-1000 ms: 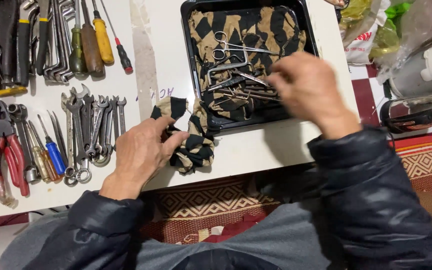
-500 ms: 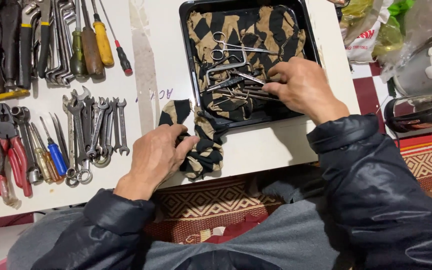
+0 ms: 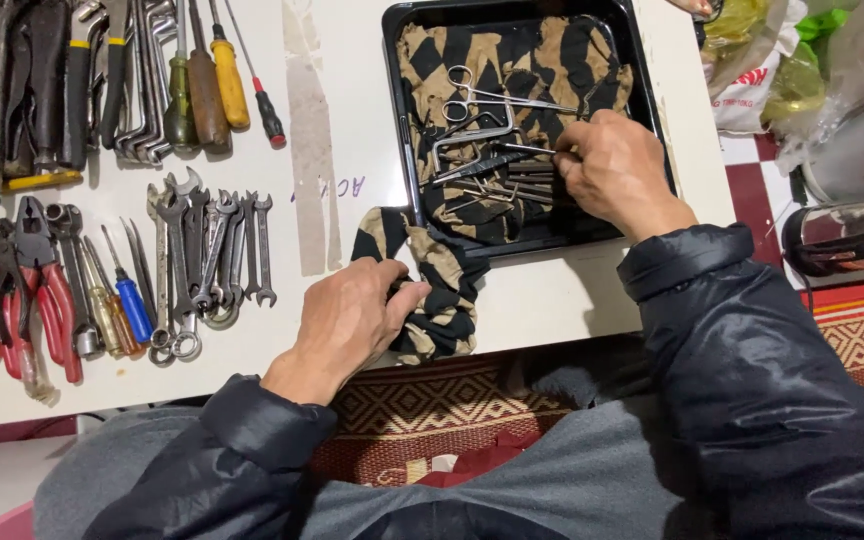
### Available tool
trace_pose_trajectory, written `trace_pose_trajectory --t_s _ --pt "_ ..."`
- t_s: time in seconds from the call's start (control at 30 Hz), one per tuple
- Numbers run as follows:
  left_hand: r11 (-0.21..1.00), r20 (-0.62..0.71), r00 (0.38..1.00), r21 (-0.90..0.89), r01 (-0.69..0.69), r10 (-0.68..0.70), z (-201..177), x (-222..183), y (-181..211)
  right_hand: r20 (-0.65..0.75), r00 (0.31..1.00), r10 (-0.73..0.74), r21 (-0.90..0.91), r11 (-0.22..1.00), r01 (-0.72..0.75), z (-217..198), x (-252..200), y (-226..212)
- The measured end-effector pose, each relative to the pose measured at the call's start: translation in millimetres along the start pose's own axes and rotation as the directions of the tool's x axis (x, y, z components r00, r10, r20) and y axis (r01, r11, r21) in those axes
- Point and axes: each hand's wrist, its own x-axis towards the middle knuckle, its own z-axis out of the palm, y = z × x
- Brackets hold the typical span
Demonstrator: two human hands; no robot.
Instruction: Cleaning and wrapping small metal components with a cloth and a thin tool at a workbench.
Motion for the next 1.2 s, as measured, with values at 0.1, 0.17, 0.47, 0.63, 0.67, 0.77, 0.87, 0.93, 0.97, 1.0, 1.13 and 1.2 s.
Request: trace_pose_trajectory --t_s 0.1,0.17,0.47,0.63,0.67,0.77,0.87,0.93,0.97,1.0,1.13,1.2 --pt "1.000 -0.036 0.999 0.014 -0.018 0.019 1.9 -1.1 1.1 0.003 1.000 -0.010 0.025 1.000 0.010 0.3 0.0 4.6" --pt "1.000 -0.042 0.999 0.016 -0.022 0.022 3.4 -1.2 -0.6 0.012 1.000 0.000 0.037 0.999 0.000 2.9 1.7 6.5" --pt "1.000 -0.191 0.981 -0.012 0.017 -0.019 7.1 5.4 -2.8 0.157 0.984 0.079 0.388 0.912 -0.135 -59.1 -10.6 -39.6" --pt "0.996 -0.549 0.834 -0.028 -0.084 0.055 -7.6 9.0 12.0 0.237 0.971 -0.026 0.449 0.889 -0.086 -87.5 -27.0 -91.1" --pt "0.987 -0.573 0.806 0.029 -0.158 0.146 -10.6 8.9 14.4 0.127 0.970 -0.206 0.439 0.889 0.131 -89.5 -29.2 -99.0" --pt "0.964 -0.541 0.801 0.078 -0.255 0.256 -7.3 8.9 15.1 -0.046 0.888 -0.458 0.388 0.811 0.438 -82.2 -35.7 -114.2" --pt "0.963 -0.481 0.836 0.082 -0.258 0.264 -2.9 3.8 16.4 -0.165 0.816 -0.554 0.353 0.740 0.573 -77.4 -37.1 -126.2" --pt "0.969 -0.473 0.846 0.094 -0.228 0.245 -3.0 1.5 13.6 -0.214 0.786 -0.581 0.345 0.708 0.617 -77.0 -36.9 -134.6" --pt "0.981 -0.453 0.872 0.033 -0.190 0.184 -3.2 1.6 10.1 -0.228 0.804 -0.549 0.379 0.711 0.592 -76.7 -37.6 -138.3" --pt "0.988 -0.429 0.895 -0.027 -0.149 0.123 -3.4 1.7 6.3 -0.240 0.822 -0.516 0.413 0.712 0.568 -76.2 -38.2 -142.1" --pt "0.860 -0.243 0.951 -0.509 0.042 -0.190 -25.8 4.0 4.1 -0.158 0.894 -0.419 0.315 0.837 0.448 -67.1 -40.9 -141.1" --pt "0.587 -0.074 0.938 -0.796 0.148 -0.337 -40.3 -0.3 5.4 0.119 0.935 -0.334 0.171 0.934 0.312 -61.8 -45.6 -138.8"
